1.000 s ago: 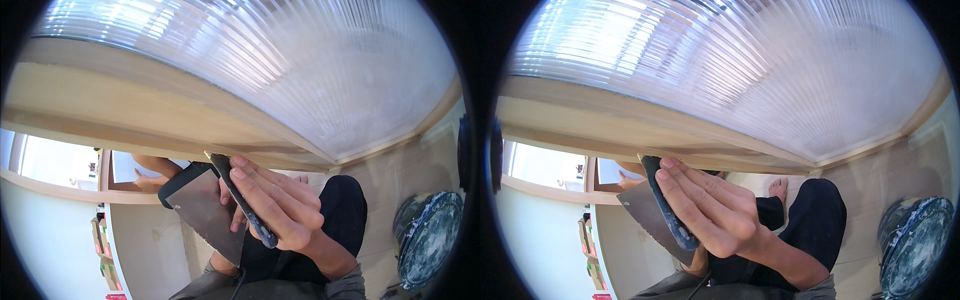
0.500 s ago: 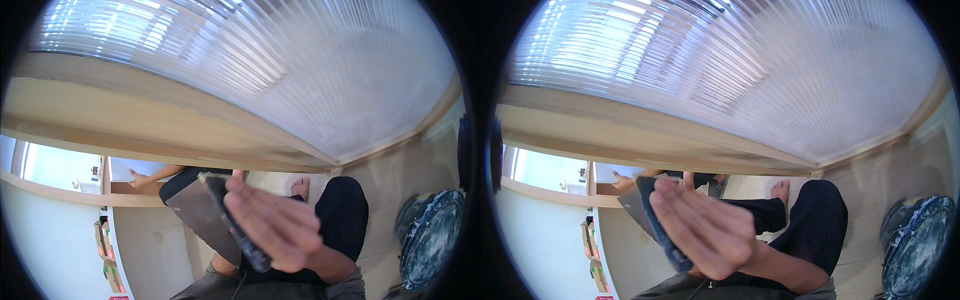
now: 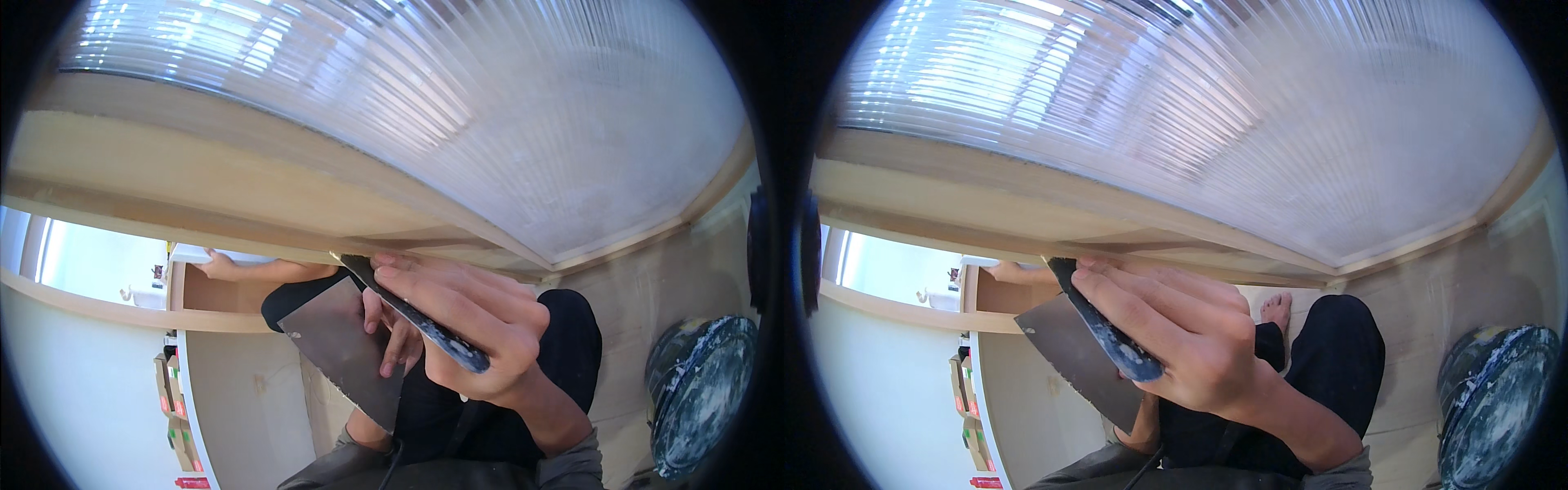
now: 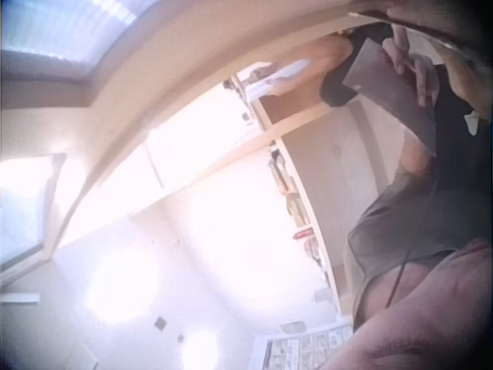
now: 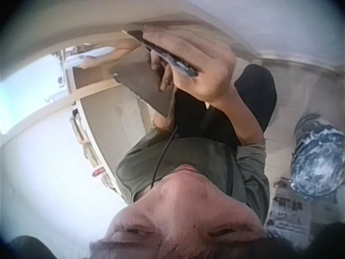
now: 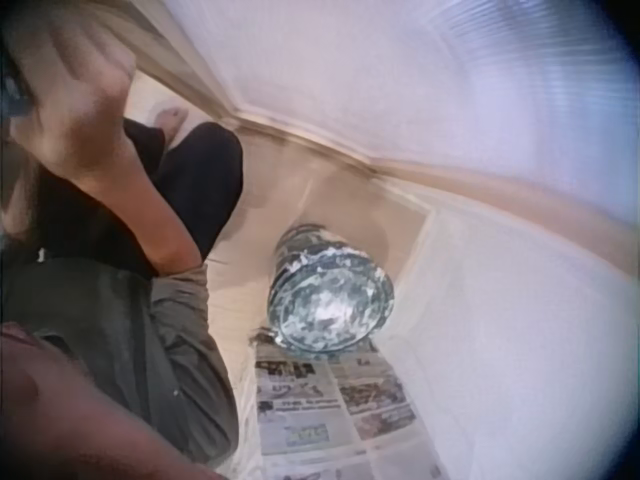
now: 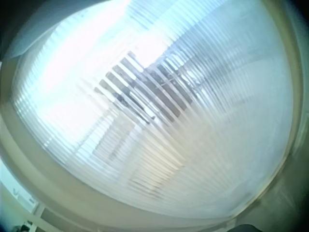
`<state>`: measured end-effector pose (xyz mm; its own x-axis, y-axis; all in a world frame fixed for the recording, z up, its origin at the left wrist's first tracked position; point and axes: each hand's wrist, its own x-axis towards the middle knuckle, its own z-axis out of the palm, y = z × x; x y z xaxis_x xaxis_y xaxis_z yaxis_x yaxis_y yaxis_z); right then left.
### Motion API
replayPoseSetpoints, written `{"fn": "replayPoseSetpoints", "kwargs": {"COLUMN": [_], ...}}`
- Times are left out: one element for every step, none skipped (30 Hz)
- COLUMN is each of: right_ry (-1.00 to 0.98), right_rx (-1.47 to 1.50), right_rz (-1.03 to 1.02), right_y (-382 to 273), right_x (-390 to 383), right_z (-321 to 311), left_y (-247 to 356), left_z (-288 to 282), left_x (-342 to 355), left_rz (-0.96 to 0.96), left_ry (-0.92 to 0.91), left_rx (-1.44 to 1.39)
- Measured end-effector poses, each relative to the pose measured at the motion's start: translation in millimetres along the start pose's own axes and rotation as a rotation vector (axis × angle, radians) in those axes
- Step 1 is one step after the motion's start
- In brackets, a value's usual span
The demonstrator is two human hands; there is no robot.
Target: The person uses a putty knife to apply a white filler substance from a plastic sheet onto the wooden frame of a door. They repeatedly scoop the filler and smooth it into the gaps and joints of the frame, working on the lower section of the door.
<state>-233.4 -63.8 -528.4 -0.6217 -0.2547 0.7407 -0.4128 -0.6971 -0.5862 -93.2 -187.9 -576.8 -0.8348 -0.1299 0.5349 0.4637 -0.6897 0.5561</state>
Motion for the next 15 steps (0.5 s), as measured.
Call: {"fn": "replayPoseSetpoints", "kwargs": {"right_ry": [-0.001,-0.003,0.001,0.011,0.022,0.037,0.05,0.044,0.039,0.034,0.035,0.035,0.033,0.036,0.04], "right_rx": [0.009,0.019,0.031,0.024,0.017,-0.014,-0.049,-0.05,-0.052,-0.05,-0.076,-0.103,-0.133,-0.167,-0.202], "right_rz": [-0.005,-0.01,-0.012,-0.006,0.002,0.014,0.026,0.021,0.016,0.011,-0.016,-0.043,-0.069,-0.096,-0.124], "right_y": [-0.3,-0.5,-1.6,-2.4,-3.0,-3.5,-4.1,-5.1,-6.5,-7.8,-8.5,-9.0,-8.9,-8.2,-7.2], "right_x": [-0.8,-1.2,-2.0,-2.8,-3.0,-2.9,-2.4,-1.5,-0.3,1.0,1.5,1.6,0.9,-0.4,-2.0], "right_z": [-0.5,-0.6,-0.5,-0.6,-0.1,-0.5,-1.1,-0.1,2.2,4.3,6.3,8.4,10.3,12.3,14.3], "left_y": [0.7,1.2,1.6,2.3,3.4,5.7,5.2,5.2,5.3,5.5,5.9,6.1,5.4,4.3,3.2], "left_z": [4.2,6.0,8.8,10.5,11.6,13.1,12.0,14.0,14.6,15.9,17.6,18.5,18.3,17.8,17.5], "left_x": [-3.0,-4.8,-5.4,-5.9,-7.1,-6.9,-6.4,-7.3,-8.5,-9.0,-9.4,-9.7,-10.4,-10.8,-11.6], "left_rz": [0.005,0.011,0.014,0.012,0.015,0.011,0.012,0.015,0.018,0.021,0.024,0.022,0.025,0.027,0.028], "left_ry": [0.062,0.106,0.132,0.151,0.165,0.179,0.166,0.201,0.212,0.223,0.23,0.235,0.238,0.236,0.236], "left_rx": [0.014,0.03,0.041,0.054,0.065,0.072,0.061,0.078,0.082,0.091,0.095,0.102,0.1,0.097,0.094]}}
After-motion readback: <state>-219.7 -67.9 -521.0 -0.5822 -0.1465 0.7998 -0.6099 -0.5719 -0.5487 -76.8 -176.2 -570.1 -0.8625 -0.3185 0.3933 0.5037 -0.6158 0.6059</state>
